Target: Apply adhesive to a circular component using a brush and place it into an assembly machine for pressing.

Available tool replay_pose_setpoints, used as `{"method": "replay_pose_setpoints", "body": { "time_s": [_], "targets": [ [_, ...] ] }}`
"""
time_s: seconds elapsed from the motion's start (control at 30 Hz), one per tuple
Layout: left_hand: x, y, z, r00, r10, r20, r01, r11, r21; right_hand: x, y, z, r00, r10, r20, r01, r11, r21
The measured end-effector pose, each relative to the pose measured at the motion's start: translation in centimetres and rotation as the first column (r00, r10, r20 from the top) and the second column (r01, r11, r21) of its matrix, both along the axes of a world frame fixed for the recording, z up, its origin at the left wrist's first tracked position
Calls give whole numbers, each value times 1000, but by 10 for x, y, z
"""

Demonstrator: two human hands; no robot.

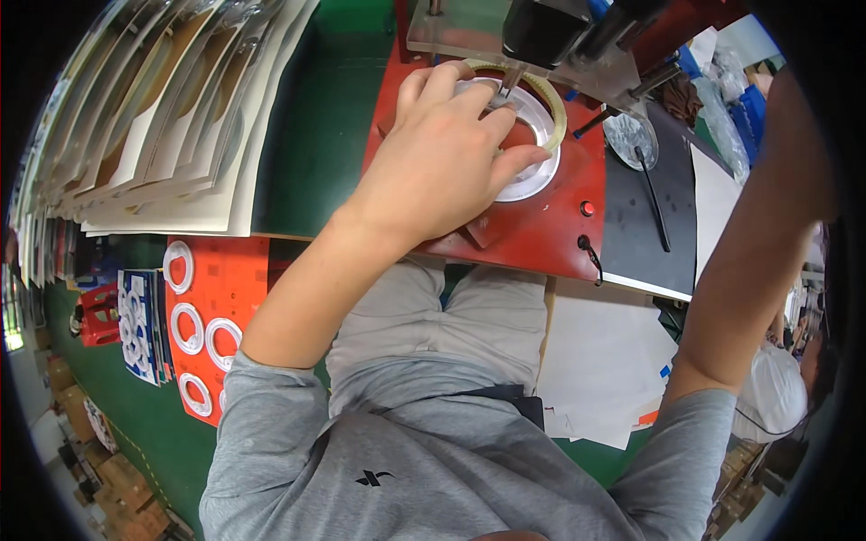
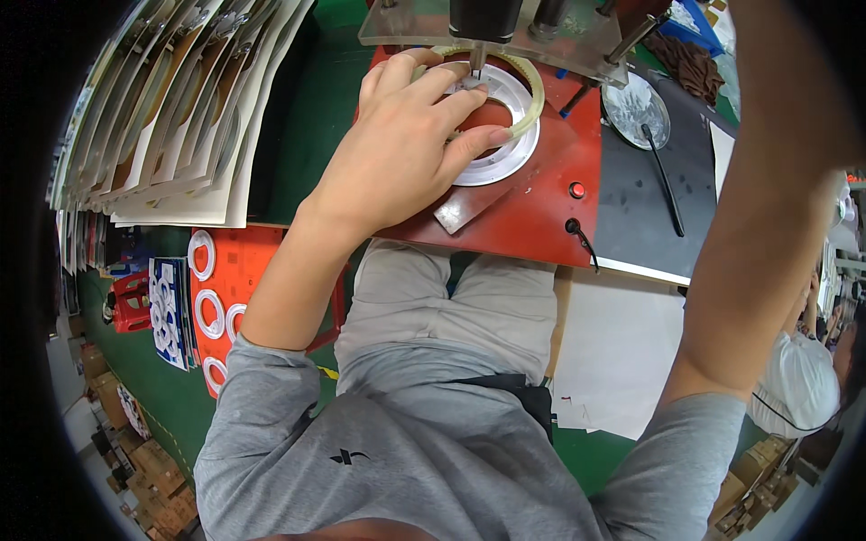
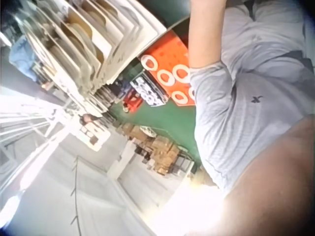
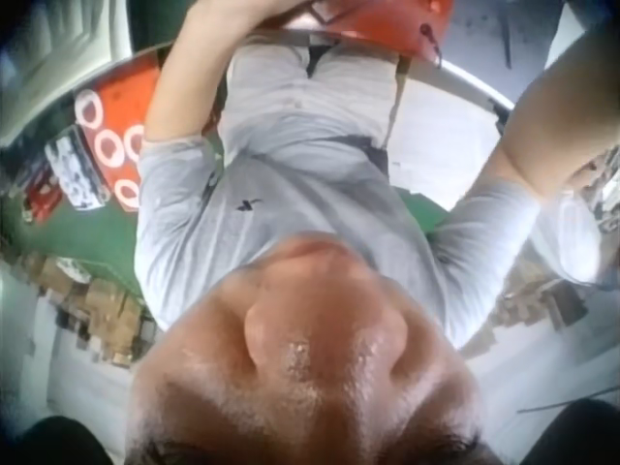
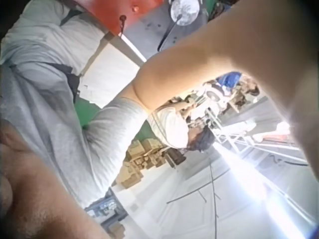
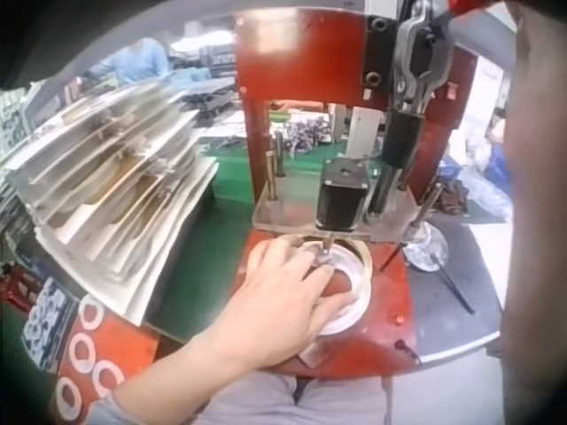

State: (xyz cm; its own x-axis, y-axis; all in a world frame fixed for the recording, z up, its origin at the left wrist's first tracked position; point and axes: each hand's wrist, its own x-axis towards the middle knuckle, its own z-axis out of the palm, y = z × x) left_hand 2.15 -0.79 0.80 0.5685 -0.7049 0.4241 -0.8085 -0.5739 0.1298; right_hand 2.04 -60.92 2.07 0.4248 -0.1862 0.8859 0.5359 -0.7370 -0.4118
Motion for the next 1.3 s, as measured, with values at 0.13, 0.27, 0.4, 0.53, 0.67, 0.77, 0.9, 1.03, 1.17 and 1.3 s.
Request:
{"method": "replay_pose_setpoints", "body": {
  "time_s": [0.13, 0.27, 0.4, 0.53, 0.67, 0.77, 0.9, 1.03, 1.17, 1.3],
  "targets": [
    [-7, 8, -9, 996, -88, 14, 89, 983, -163, -58, 229, 85, 992, -112, 53, 119, 977, -178],
    [-8, 15, -10, 996, -92, 16, 94, 979, -180, -79, 284, 94, 987, -125, 98, 144, 963, -226],
    [-8, 44, -7, 985, -162, -53, 132, 923, -361, -121, 392, 88, 987, -103, 122, 130, 964, -232],
    [-8, 92, -39, 974, -15, -224, -133, 766, -629, -146, 397, 24, 954, -149, -260, 68, 952, -298],
    [-12, 109, -83, 795, -60, -604, -428, 649, -629, -180, 392, -20, 602, -438, -667, 33, 849, -527],
    [-15, 108, -94, 767, -31, -641, -500, 597, -627, -188, 393, -19, 521, -505, -689, -33, 794, -607],
    [-15, 108, -95, 786, 3, -618, -487, 618, -617, -191, 397, -17, 532, -511, -675, -101, 753, -650],
    [-16, 109, -94, 786, 25, -618, -485, 644, -592, -187, 395, -16, 579, -466, -670, -126, 760, -637],
    [-14, 113, -98, 787, 8, -617, -481, 634, -606, -178, 389, -8, 585, -456, -670, -161, 745, -648],
    [-14, 111, -96, 791, -25, -612, -469, 617, -632, -170, 390, -2, 641, -399, -656, -99, 804, -586]
  ]
}}
